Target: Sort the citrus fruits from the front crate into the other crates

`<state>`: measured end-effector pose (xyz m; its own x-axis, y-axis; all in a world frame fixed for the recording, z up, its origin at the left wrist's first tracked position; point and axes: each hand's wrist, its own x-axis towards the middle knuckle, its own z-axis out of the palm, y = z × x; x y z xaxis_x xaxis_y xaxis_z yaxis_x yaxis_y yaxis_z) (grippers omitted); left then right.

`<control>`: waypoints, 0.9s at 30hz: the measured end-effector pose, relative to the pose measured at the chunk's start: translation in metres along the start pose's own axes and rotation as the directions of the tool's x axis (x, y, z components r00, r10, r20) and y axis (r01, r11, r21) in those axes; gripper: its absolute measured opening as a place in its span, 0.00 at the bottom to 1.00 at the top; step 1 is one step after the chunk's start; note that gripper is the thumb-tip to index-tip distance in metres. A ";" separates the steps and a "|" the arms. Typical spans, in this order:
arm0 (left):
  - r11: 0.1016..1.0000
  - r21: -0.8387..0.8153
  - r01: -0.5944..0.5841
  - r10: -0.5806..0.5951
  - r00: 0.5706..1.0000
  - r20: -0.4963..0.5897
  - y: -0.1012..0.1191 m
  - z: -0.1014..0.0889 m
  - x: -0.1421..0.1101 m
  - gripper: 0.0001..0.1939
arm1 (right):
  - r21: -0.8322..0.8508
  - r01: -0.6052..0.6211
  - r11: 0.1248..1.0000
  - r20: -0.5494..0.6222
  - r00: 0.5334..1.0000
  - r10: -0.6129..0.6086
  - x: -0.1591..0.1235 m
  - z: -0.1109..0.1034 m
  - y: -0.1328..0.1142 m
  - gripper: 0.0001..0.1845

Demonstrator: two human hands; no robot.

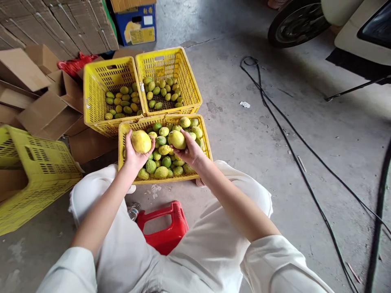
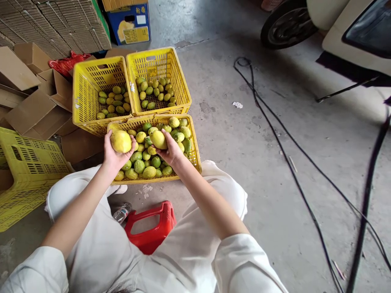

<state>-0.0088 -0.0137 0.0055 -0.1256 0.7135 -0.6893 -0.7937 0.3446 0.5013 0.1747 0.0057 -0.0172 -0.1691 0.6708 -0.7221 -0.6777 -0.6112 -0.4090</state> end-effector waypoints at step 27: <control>0.997 0.080 -0.009 0.014 0.998 -0.057 -0.001 0.003 0.006 0.15 | 0.089 -0.027 0.996 -0.165 0.985 0.042 -0.007 0.009 -0.006 0.08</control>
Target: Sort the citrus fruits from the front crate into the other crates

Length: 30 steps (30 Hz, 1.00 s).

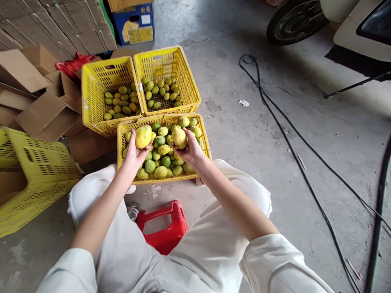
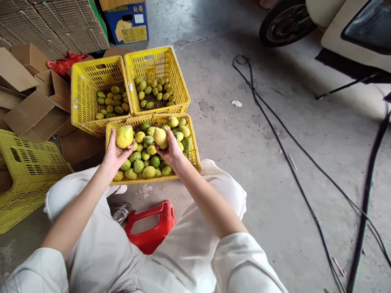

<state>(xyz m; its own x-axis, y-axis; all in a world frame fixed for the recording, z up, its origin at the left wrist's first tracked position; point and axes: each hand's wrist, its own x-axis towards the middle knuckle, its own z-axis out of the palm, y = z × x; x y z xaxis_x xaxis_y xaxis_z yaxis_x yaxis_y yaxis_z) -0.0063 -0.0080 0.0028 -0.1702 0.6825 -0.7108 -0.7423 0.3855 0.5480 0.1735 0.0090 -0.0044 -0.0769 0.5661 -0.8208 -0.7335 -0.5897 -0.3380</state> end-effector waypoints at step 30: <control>0.999 -0.035 -0.042 0.044 0.996 0.077 -0.001 0.004 -0.010 0.14 | 0.037 0.104 0.994 0.215 0.970 -0.110 0.011 -0.004 0.001 0.13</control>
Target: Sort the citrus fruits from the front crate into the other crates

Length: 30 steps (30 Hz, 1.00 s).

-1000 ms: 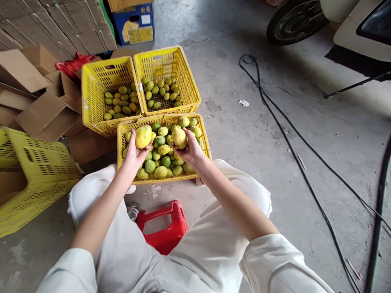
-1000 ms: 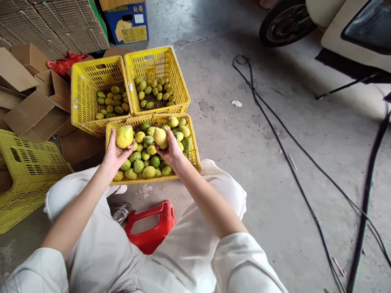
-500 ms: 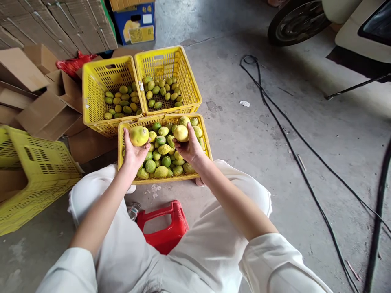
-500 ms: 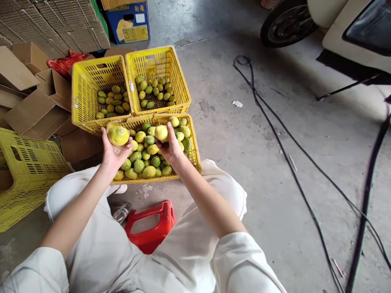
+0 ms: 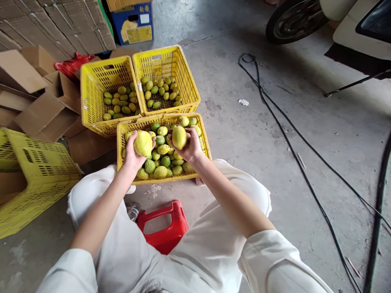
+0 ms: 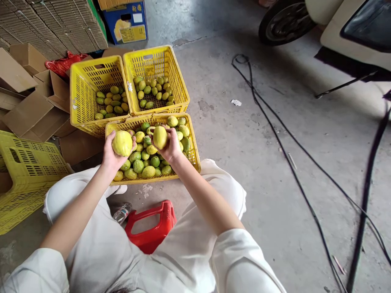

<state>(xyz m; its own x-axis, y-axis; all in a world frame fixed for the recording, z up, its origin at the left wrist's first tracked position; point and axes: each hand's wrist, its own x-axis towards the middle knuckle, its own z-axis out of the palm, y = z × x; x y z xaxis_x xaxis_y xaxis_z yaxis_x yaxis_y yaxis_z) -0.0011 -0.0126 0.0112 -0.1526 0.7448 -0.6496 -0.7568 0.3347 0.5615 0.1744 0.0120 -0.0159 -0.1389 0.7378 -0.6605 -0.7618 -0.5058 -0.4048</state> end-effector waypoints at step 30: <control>0.998 0.048 -0.032 0.033 0.999 -0.018 0.001 -0.017 0.015 0.21 | -0.166 -0.064 0.984 -0.017 0.998 0.063 -0.005 0.003 -0.003 0.25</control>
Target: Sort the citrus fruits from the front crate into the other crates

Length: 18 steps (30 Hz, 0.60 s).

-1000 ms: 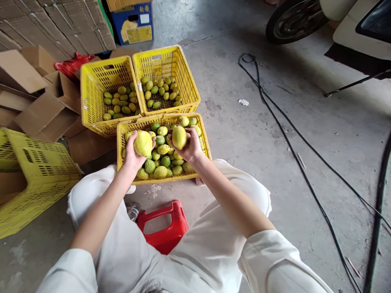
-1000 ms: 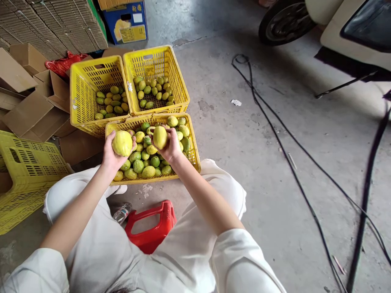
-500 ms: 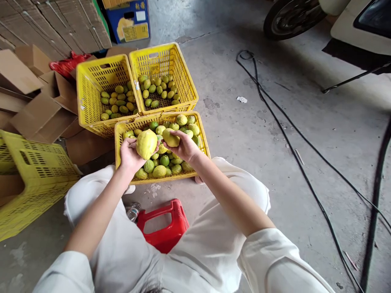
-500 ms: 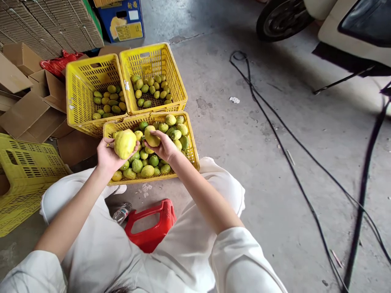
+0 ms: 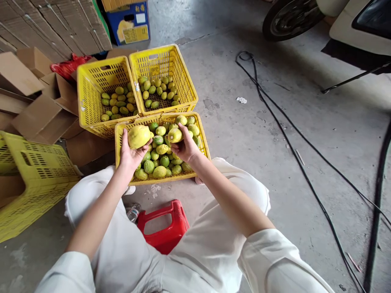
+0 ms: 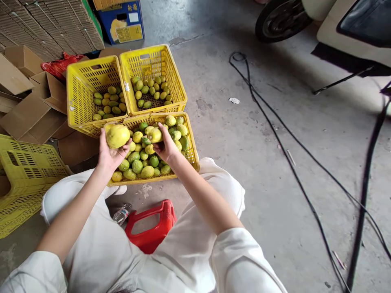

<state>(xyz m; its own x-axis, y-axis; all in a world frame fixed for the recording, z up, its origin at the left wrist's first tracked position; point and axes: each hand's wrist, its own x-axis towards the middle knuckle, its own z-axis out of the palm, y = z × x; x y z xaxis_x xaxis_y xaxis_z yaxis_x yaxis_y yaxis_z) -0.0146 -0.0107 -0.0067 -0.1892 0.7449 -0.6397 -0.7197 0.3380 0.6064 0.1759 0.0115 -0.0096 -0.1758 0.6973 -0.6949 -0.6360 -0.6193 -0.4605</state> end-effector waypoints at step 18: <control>0.999 -0.025 0.023 -0.023 1.000 0.021 -0.001 0.009 -0.009 0.19 | 0.191 -0.059 0.980 0.000 0.998 0.060 -0.012 0.004 -0.002 0.07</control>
<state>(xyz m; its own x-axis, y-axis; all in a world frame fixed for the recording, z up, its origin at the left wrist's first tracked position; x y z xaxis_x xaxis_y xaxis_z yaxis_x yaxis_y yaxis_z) -0.0060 -0.0131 0.0028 -0.1587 0.7492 -0.6431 -0.7405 0.3405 0.5794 0.1765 0.0058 0.0023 -0.2142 0.6587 -0.7213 -0.7562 -0.5792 -0.3043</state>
